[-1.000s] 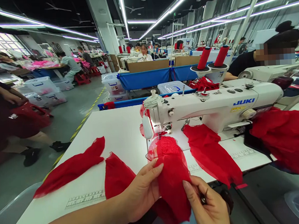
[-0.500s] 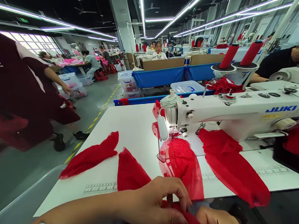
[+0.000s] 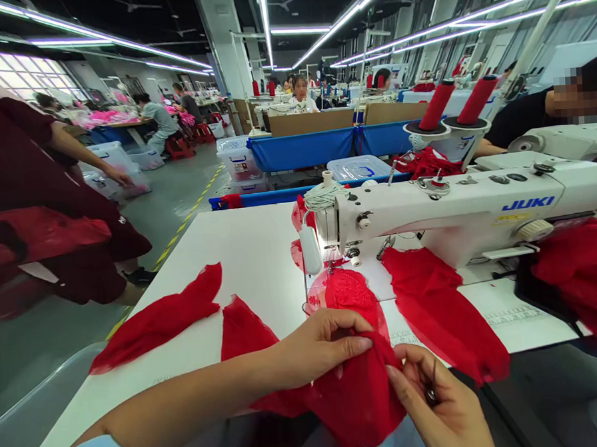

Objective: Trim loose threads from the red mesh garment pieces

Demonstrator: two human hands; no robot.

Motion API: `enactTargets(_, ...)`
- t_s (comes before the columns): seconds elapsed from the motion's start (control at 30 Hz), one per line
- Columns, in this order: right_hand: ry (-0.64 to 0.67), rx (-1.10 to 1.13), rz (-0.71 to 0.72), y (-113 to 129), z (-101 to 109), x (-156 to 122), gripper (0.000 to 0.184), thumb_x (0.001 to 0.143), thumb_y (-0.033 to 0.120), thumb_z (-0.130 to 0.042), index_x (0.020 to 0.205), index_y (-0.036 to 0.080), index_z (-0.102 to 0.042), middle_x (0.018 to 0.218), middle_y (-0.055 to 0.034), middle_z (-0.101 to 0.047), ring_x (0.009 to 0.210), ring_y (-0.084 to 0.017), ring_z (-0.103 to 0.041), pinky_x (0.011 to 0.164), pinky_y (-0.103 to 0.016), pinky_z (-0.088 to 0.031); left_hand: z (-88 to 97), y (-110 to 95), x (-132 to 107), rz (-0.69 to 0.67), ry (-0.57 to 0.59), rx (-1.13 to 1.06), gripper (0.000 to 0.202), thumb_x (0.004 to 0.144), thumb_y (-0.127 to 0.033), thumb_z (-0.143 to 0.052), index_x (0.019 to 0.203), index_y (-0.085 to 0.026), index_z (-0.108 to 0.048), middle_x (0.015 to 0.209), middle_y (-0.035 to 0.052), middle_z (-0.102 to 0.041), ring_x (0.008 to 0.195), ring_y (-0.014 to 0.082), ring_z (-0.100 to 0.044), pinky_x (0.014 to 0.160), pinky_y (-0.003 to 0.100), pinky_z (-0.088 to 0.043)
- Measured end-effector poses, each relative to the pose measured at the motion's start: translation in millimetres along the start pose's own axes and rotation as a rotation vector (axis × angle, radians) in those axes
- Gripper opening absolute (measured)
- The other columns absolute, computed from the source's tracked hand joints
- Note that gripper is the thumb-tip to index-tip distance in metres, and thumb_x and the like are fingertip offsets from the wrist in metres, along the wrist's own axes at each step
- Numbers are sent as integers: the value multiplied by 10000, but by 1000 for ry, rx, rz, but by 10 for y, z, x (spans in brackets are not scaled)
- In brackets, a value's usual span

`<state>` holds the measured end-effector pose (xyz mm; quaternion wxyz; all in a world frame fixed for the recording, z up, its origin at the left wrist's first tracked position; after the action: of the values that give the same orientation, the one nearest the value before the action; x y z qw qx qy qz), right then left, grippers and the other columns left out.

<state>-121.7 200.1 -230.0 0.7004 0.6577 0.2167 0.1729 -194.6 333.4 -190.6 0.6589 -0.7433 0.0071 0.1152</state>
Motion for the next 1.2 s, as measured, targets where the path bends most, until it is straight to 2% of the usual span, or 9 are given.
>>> enactTargets(0.17,-35,81,-65,67,-49,76,407,597,533,-831,709,191,-640,559,57,-445,475,-79,-381,421,-183,-351,131,76,113,-49,-68,-35,140,799,-279,-640,843,-146,-644,800,18,-576,728,126,-498,659,252,-385)
enactTargets(0.3,-35,64,-7,184,-91,124,399,614,518,-826,715,178,-643,597,45,-462,518,-86,-402,462,-190,-372,206,25,121,-128,-96,32,198,784,-236,-680,966,-159,-664,880,20,-565,779,125,-479,690,251,-375)
enactTargets(0.43,-13,33,23,202,-192,154,381,669,522,-788,726,178,-635,576,55,-421,503,-85,-389,451,-192,-374,194,0,127,-156,-62,-34,198,804,-300,-693,938,-159,-659,874,21,-593,777,121,-503,692,246,-386)
enactTargets(0.6,142,58,-54,53,-347,243,402,721,557,-737,833,179,-658,634,22,-519,528,-119,-479,472,-230,-428,303,125,150,-67,-142,-167,291,758,-413,-736,777,-151,-613,744,-4,-586,678,103,-506,627,229,-387)
enactTargets(0.7,208,4,-33,2,-373,308,432,727,580,-720,859,169,-701,639,8,-563,556,-125,-486,515,-237,-435,366,221,153,21,-186,-277,336,730,-441,-751,751,-158,-570,681,-25,-564,608,91,-492,571,216,-369)
enactTargets(0.8,112,-25,5,10,-295,350,425,711,574,-735,811,162,-705,592,20,-524,534,-114,-440,490,-227,-387,391,231,154,61,-197,-291,331,726,-421,-751,707,-156,-553,635,-35,-537,570,80,-464,530,206,-334)
enactTargets(0.93,28,131,-61,22,-313,330,388,721,546,-745,795,174,-663,590,40,-484,502,-86,-392,456,-194,-322,396,229,163,76,-197,-283,318,706,-401,-764,698,-152,-567,650,-26,-561,589,93,-492,564,221,-368)
enactTargets(1.07,24,116,-36,121,-409,324,409,694,548,-763,831,171,-683,585,42,-474,528,-96,-416,486,-197,-344,409,245,165,45,-218,-317,350,683,-425,-785,712,-156,-563,676,-18,-589,625,106,-522,606,235,-394)
enactTargets(1.2,28,69,-7,165,-432,373,399,662,547,-779,725,168,-673,573,37,-468,524,-97,-398,475,-200,-349,416,249,178,33,-199,-279,331,696,-427,-779,762,-157,-601,730,-7,-620,675,117,-541,643,246,-411)
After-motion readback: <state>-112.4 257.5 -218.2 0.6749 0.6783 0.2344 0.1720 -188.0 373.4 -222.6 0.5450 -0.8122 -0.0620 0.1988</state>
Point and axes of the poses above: each hand's wrist, its own x-axis towards the middle knuckle, its own z-axis out of the back of the hand, y = z × x, the point moved 10 cm from there along x, towards the middle knuckle
